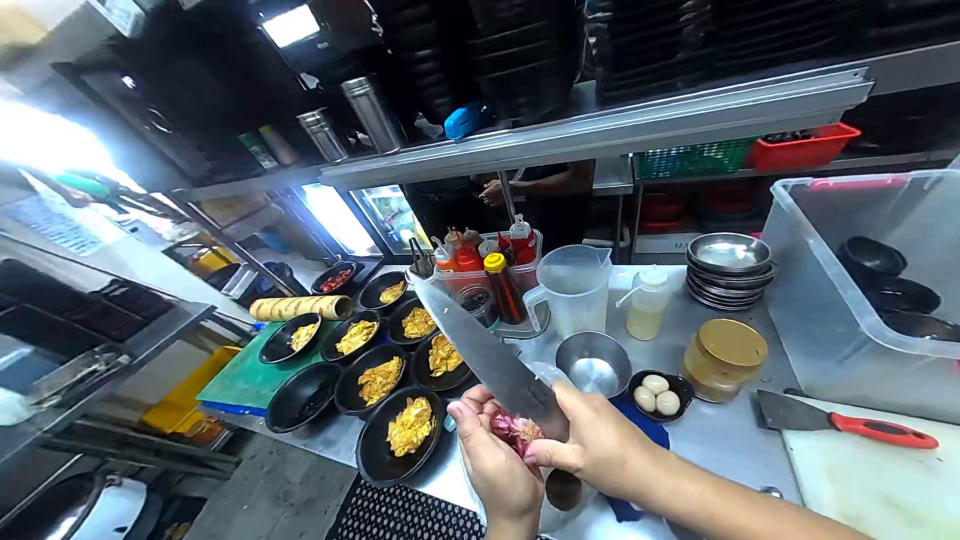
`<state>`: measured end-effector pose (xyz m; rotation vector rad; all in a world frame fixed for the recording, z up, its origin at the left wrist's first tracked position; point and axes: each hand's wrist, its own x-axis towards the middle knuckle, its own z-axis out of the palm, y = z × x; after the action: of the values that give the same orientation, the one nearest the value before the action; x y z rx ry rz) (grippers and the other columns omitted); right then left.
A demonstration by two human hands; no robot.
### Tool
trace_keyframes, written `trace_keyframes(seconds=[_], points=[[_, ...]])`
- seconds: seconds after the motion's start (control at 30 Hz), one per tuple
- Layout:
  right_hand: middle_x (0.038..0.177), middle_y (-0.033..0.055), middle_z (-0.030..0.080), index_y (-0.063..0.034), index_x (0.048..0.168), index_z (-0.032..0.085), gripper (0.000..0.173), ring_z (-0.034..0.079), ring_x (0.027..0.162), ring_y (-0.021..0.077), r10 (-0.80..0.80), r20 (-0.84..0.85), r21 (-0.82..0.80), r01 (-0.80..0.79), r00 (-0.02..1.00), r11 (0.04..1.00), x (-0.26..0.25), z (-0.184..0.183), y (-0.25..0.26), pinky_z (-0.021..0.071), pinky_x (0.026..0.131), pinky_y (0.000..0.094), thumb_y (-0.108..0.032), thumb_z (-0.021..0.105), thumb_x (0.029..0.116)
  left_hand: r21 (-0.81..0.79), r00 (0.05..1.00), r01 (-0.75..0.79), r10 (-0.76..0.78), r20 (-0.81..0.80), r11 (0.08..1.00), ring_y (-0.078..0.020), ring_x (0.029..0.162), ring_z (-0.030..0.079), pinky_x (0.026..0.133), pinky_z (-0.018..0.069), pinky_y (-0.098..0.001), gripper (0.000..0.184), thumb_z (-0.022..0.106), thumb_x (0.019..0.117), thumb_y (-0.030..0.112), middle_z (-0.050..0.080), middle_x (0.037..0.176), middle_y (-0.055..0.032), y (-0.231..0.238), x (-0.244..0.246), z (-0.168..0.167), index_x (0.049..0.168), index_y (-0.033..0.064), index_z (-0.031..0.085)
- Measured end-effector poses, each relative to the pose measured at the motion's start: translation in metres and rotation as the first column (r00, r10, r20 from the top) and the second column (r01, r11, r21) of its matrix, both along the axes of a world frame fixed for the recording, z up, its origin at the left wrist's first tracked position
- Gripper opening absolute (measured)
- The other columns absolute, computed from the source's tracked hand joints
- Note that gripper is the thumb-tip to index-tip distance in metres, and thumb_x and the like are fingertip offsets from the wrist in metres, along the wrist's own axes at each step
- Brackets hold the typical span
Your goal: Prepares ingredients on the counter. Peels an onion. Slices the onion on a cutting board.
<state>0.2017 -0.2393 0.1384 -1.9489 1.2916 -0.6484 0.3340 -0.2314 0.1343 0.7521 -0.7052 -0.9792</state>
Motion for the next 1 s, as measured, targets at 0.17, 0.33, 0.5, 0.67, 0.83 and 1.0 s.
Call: trace_keyframes(seconds=[0.17, 0.33, 0.5, 0.67, 0.83, 1.0], points=[[0.079, 0.0035, 0.061, -0.0093, 0.106, 0.060, 0.059, 0.063, 0.073, 0.0165, 0.082, 0.096, 0.052, -0.087, 0.992, 0.995, 0.000, -0.005, -0.008, 0.0533, 0.067, 0.0385, -0.066, 0.064, 0.0902, -0.028, 0.999, -0.044, 0.044, -0.002, 0.999, -0.0096, 0.073, 0.069, 0.066, 0.0605, -0.0272, 0.066, 0.012, 0.1085, 0.056, 0.068, 0.081, -0.0029, -0.004, -0.004, 0.003, 0.107, 0.0072, 0.056], [0.074, 0.0034, 0.057, -0.0095, 0.097, 0.060, 0.055, 0.060, 0.068, 0.0172, 0.119, 0.118, -0.016, -0.118, 0.986, 0.993, 0.004, -0.011, -0.015, 0.0505, 0.062, 0.0396, -0.065, 0.058, 0.0947, 0.013, 0.990, -0.140, 0.140, 0.006, 0.990, -0.0077, 0.068, 0.069, 0.062, 0.0608, -0.0263, 0.068, 0.010, 0.1093, 0.054, 0.069, 0.078, -0.0003, -0.012, -0.006, 0.010, 0.105, 0.0088, 0.060], [0.068, 0.0043, 0.055, -0.0097, 0.086, 0.059, 0.050, 0.059, 0.060, 0.0188, -0.008, 0.068, -0.395, 0.034, 0.998, 0.918, 0.017, -0.029, -0.017, 0.0499, 0.052, 0.0380, -0.057, 0.054, 0.1001, 0.011, 0.984, -0.145, 0.145, -0.105, 0.989, -0.0190, 0.064, 0.068, 0.061, 0.0603, -0.0349, 0.080, 0.005, 0.1052, 0.063, 0.065, 0.071, -0.0075, -0.030, 0.002, -0.005, 0.094, 0.0055, 0.059], [0.066, 0.0009, 0.054, -0.0131, 0.078, 0.057, 0.044, 0.057, 0.056, 0.0150, -0.111, 0.050, -0.720, 0.113, 0.993, 0.685, 0.020, -0.038, -0.027, 0.0474, 0.047, 0.0315, -0.049, 0.056, 0.1024, 0.124, 0.969, -0.083, 0.109, -0.220, 0.989, -0.0167, 0.069, 0.070, 0.065, 0.0609, -0.0331, 0.076, 0.010, 0.1083, 0.058, 0.068, 0.075, -0.0051, -0.030, 0.006, -0.004, 0.092, 0.0076, 0.064], [0.068, 0.0013, 0.056, -0.0127, 0.079, 0.059, 0.041, 0.059, 0.060, 0.0154, -0.143, 0.032, -0.760, 0.117, 0.989, 0.639, 0.008, -0.032, -0.043, 0.0493, 0.050, 0.0319, -0.046, 0.058, 0.1034, 0.016, 0.902, 0.306, -0.284, -0.325, 0.952, -0.0251, 0.104, 0.069, 0.092, 0.0565, -0.0413, 0.051, 0.026, 0.1083, 0.036, 0.071, 0.110, -0.0159, -0.019, 0.025, -0.018, 0.108, 0.0025, 0.065], [0.065, 0.0011, 0.052, -0.0129, 0.075, 0.056, 0.044, 0.055, 0.057, 0.0145, -0.179, 0.034, -0.746, 0.144, 0.983, 0.650, 0.001, -0.039, -0.053, 0.0470, 0.048, 0.0312, -0.048, 0.059, 0.1022, 0.072, 0.873, 0.484, -0.475, -0.115, 0.872, -0.0334, 0.114, 0.067, 0.103, 0.0537, -0.0494, 0.051, 0.068, 0.0898, 0.002, 0.063, 0.125, -0.0266, -0.016, 0.053, -0.036, 0.136, -0.0066, 0.050]])
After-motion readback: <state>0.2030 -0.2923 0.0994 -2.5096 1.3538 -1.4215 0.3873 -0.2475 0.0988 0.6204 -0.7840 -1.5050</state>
